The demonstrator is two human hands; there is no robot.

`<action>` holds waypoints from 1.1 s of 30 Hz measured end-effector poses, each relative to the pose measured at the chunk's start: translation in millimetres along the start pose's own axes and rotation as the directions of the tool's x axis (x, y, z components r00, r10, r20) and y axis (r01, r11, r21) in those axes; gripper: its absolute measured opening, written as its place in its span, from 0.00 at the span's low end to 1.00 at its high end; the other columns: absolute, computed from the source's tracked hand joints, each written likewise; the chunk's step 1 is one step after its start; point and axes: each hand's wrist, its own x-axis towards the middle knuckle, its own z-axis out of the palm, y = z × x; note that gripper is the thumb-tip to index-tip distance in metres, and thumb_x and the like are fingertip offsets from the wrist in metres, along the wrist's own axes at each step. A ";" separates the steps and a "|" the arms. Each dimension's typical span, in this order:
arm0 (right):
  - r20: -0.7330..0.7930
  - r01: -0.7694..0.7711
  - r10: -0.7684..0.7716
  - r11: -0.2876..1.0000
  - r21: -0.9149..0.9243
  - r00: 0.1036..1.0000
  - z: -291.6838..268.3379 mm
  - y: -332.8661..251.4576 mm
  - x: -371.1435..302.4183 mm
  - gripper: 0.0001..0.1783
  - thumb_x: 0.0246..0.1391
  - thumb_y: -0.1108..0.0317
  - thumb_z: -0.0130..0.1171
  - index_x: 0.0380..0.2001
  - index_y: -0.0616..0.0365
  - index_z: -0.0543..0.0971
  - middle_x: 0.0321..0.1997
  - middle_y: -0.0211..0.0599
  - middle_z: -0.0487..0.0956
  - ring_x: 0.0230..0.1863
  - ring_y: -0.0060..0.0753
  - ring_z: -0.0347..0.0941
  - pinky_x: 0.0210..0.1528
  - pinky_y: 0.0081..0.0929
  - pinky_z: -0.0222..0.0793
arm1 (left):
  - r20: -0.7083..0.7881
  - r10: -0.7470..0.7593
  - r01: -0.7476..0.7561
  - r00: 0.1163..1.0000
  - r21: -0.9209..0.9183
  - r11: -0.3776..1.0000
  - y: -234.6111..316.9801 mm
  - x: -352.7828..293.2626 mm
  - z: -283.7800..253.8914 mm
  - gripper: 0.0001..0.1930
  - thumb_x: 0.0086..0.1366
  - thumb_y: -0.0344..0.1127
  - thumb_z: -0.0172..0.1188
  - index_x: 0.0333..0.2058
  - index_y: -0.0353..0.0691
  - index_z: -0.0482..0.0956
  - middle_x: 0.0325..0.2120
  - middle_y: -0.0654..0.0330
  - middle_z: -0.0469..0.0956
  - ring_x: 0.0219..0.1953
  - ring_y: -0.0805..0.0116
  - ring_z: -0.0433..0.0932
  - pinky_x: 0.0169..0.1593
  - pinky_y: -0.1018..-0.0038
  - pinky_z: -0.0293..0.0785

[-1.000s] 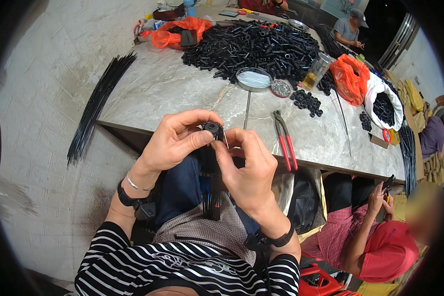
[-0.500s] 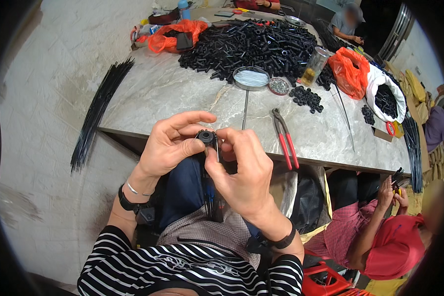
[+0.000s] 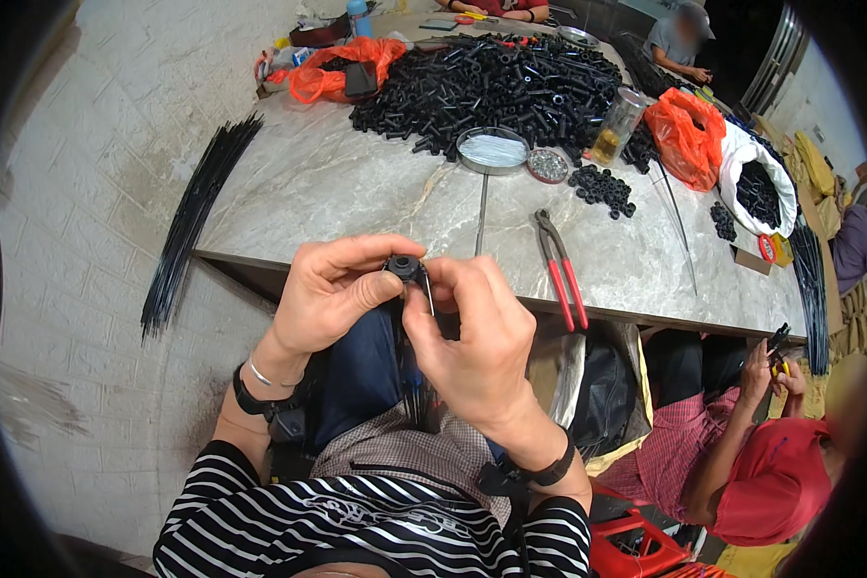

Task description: Assembling components of an umbrella, specifically attaching the ribs to the center pole.

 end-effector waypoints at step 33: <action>-0.144 0.131 -0.128 0.991 0.010 0.981 12.2 10.0 -11.6 0.13 0.38 0.80 0.68 0.32 0.65 0.80 0.27 0.40 0.79 0.25 0.35 0.77 0.26 0.25 0.72 | -0.145 0.087 -0.062 0.985 0.173 0.983 -7.5 -1.5 11.6 0.15 0.65 0.26 0.55 0.50 0.29 0.74 0.38 0.57 0.79 0.41 0.76 0.75 0.46 0.81 0.72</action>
